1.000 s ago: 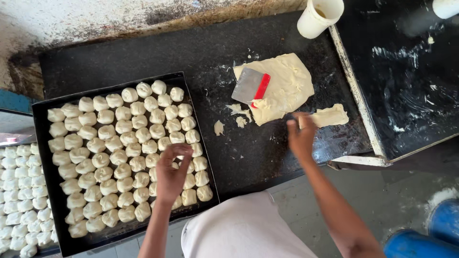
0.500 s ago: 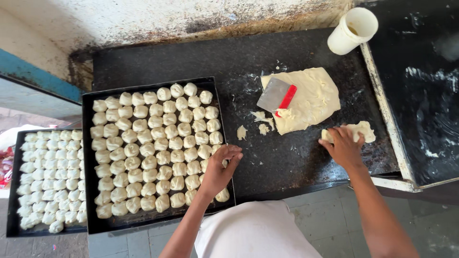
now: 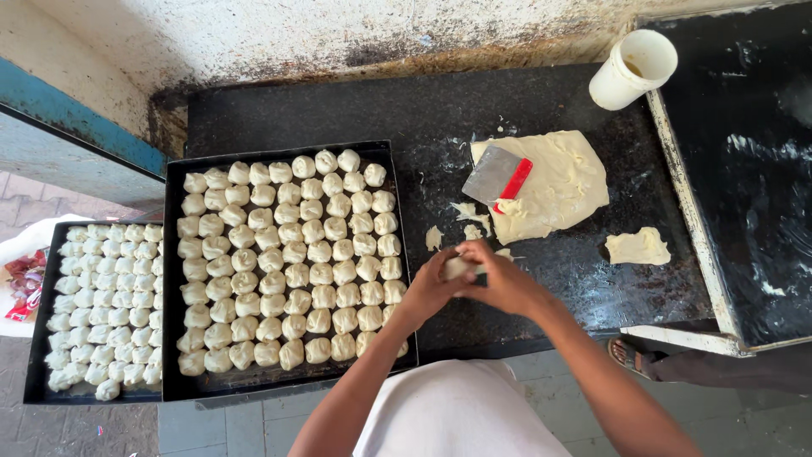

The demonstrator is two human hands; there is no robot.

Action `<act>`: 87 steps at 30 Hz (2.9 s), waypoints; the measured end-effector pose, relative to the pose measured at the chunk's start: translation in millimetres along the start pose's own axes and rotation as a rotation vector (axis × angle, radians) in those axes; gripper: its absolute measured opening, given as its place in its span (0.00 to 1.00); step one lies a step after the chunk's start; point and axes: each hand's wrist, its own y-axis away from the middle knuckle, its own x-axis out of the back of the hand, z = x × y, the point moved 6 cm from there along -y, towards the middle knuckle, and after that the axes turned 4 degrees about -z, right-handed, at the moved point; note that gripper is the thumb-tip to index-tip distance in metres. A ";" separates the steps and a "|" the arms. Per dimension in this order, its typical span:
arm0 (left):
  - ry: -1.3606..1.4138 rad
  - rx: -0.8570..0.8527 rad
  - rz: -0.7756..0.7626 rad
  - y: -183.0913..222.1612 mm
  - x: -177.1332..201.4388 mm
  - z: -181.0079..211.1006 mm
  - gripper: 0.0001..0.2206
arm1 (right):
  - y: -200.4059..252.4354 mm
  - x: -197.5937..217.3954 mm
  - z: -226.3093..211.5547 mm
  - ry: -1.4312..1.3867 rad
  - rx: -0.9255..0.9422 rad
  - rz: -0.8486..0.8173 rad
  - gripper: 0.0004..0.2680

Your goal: The person shapes portions of dough by hand, places them onto large baking trays, and uses a scraper tool to cut dough on a work surface.

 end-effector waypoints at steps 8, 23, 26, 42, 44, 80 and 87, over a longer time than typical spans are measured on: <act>-0.055 0.073 0.141 -1.4 23.0 -30.9 0.18 | 7.6 -32.0 26.4 0.467 0.052 0.191 0.24; -0.534 -0.175 0.341 -9.6 -9.0 -51.3 0.15 | 37.7 -45.4 15.5 0.805 0.070 0.289 0.15; -0.631 -0.227 0.301 7.0 -8.8 -28.1 0.22 | -7.7 0.4 40.6 0.591 -0.024 0.483 0.07; -1.319 -0.270 0.170 23.2 -26.2 5.6 0.27 | -80.0 86.0 110.8 -0.178 -0.179 0.652 0.16; -1.325 -0.270 0.181 20.8 -23.7 5.4 0.27 | -75.0 94.4 91.3 -0.115 -0.171 0.554 0.16; 0.753 0.038 0.159 24.8 32.6 60.0 0.12 | 12.8 22.6 -92.5 0.598 0.616 0.297 0.15; 0.131 -0.105 -0.010 42.1 37.9 97.7 0.18 | -13.8 51.2 -63.6 -0.225 0.118 0.302 0.29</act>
